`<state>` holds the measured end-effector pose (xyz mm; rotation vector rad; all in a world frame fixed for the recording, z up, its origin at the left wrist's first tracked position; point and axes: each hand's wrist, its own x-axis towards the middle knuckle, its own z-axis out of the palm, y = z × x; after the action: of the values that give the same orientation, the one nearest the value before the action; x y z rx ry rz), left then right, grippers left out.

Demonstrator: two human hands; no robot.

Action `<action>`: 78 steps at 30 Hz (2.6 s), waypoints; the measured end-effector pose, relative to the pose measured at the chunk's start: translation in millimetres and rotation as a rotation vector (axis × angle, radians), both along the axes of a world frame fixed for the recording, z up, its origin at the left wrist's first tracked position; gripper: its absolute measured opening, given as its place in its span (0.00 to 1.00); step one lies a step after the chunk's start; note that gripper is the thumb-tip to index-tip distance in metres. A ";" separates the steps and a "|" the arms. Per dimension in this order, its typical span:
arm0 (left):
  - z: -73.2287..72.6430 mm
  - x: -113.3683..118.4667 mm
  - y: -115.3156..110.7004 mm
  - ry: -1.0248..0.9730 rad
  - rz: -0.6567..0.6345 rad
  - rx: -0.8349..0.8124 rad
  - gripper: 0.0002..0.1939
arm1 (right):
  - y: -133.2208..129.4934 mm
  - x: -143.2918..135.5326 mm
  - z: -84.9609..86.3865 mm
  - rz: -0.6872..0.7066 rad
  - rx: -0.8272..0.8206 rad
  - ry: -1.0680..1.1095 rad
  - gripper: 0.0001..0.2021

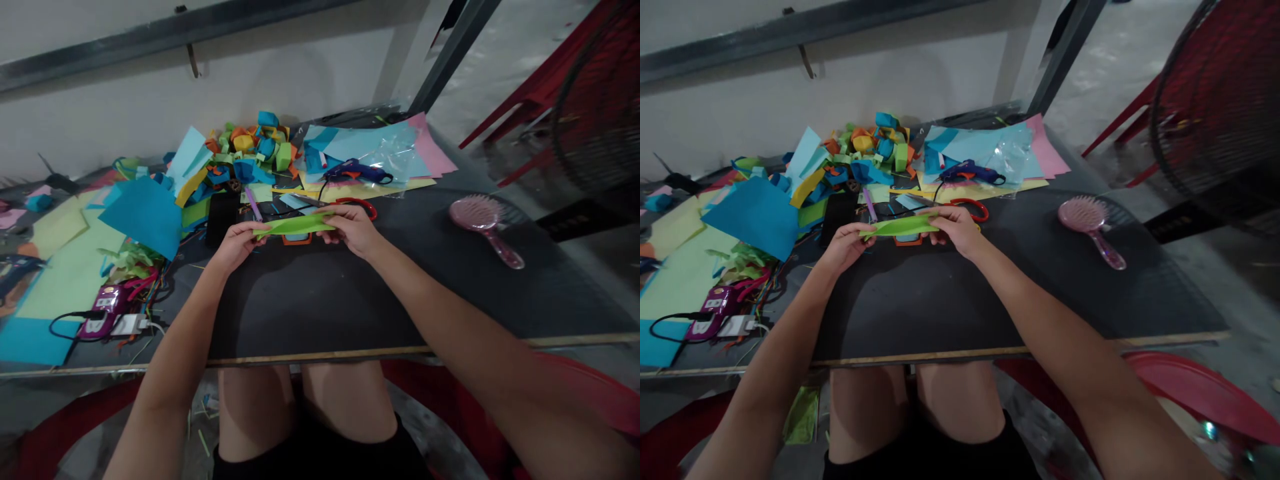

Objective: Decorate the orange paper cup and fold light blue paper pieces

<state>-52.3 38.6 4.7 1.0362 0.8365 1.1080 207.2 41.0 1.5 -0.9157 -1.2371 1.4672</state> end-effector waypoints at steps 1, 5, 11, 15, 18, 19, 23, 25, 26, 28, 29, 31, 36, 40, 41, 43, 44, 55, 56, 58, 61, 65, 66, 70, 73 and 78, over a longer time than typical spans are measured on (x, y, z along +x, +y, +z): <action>0.4 -0.3 -0.4 -0.022 -0.013 0.015 0.06 | 0.5 0.7 -1.2 -0.015 0.026 0.009 0.09; -1.7 2.7 -1.6 0.068 0.040 0.070 0.10 | 0.6 3.3 -6.7 -0.072 0.197 -0.063 0.15; -7.4 15.5 -3.5 0.387 0.030 0.181 0.20 | -0.5 1.6 -8.5 -0.344 0.231 -0.186 0.13; -11.3 18.6 -3.3 0.361 0.169 0.206 0.22 | 0.6 1.3 -8.1 -0.306 0.278 -0.308 0.17; -14.8 17.5 -2.3 0.325 0.255 0.244 0.15 | 0.4 1.1 -9.0 -0.266 0.301 -0.376 0.16; -15.3 17.3 -2.0 0.303 0.286 0.251 0.13 | 0.3 0.9 -9.6 -0.257 0.299 -0.389 0.16; -14.4 18.5 0.4 0.164 0.385 0.189 0.11 | 0.4 -0.6 -12.9 -0.239 0.276 -0.399 0.15; -13.8 19.1 2.5 0.091 0.410 0.144 0.11 | -0.7 -2.6 -13.6 -0.227 0.263 -0.398 0.15; -13.7 19.0 3.7 0.062 0.421 0.127 0.11 | -2.1 -4.1 -13.3 -0.220 0.258 -0.404 0.15; -13.4 17.9 5.9 0.022 0.438 0.105 0.11 | -6.4 -7.8 -11.4 -0.214 0.273 -0.439 0.16; -12.9 17.0 6.6 0.008 0.444 0.100 0.11 | -9.2 -9.7 -10.0 -0.213 0.303 -0.468 0.15; -10.8 15.1 6.8 -0.026 0.430 0.103 0.12 | -15.0 -13.6 -7.0 -0.201 0.409 -0.544 0.15; -3.5 16.0 1.5 -0.086 0.255 0.085 0.15 | -23.3 -22.8 -0.1 -0.112 0.593 -0.664 0.18; -1.9 23.1 -5.9 -0.018 0.160 0.064 0.16 | -25.5 -31.5 3.3 -0.028 0.424 -0.509 0.22; -2.1 25.3 -8.1 0.000 0.122 0.079 0.16 | -26.4 -33.4 3.0 -0.003 0.375 -0.459 0.22; -3.0 30.1 -12.4 0.043 0.026 0.116 0.15 | -28.7 -35.8 0.5 0.026 0.335 -0.413 0.21; -3.9 32.7 -14.2 0.059 -0.007 0.130 0.14 | -29.9 -36.3 -1.3 0.038 0.324 -0.402 0.21; -17.4 45.7 -17.7 0.214 0.059 0.248 0.15 | -26.9 -37.9 -10.8 -0.065 0.280 -0.382 0.20; -18.2 45.7 -17.5 0.224 0.087 0.258 0.15 | -26.0 -38.9 -11.7 -0.043 0.261 -0.374 0.20; -19.5 45.8 -17.0 0.245 0.132 0.265 0.16 | -24.5 -40.7 -14.2 0.010 0.211 -0.350 0.21; -19.9 46.7 -16.9 0.283 0.168 0.261 0.16 | -23.3 -42.3 -17.8 0.049 0.146 -0.319 0.22; -20.0 47.6 -16.6 0.310 0.172 0.266 0.17 | -21.3 -41.0 -19.6 0.023 0.130 -0.342 0.21; -20.8 47.7 -16.1 0.311 0.177 0.271 0.17 | -20.6 -40.3 -19.6 0.032 0.132 -0.350 0.20; -26.1 47.8 -12.4 0.270 0.259 0.298 0.17 | -20.1 -37.8 -19.6 0.100 0.146 -0.364 0.18; -28.1 48.1 -9.2 0.276 0.289 0.323 0.17 | -23.7 -37.4 -19.9 0.005 0.185 -0.393 0.16; -26.2 44.4 0.3 0.203 0.416 0.272 0.20 | -28.5 -37.0 -21.8 0.051 0.218 -0.392 0.15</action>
<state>-7.9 38.9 -21.5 1.2487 1.1194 1.5159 170.2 12.5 -20.3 -1.0587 -1.6810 1.1931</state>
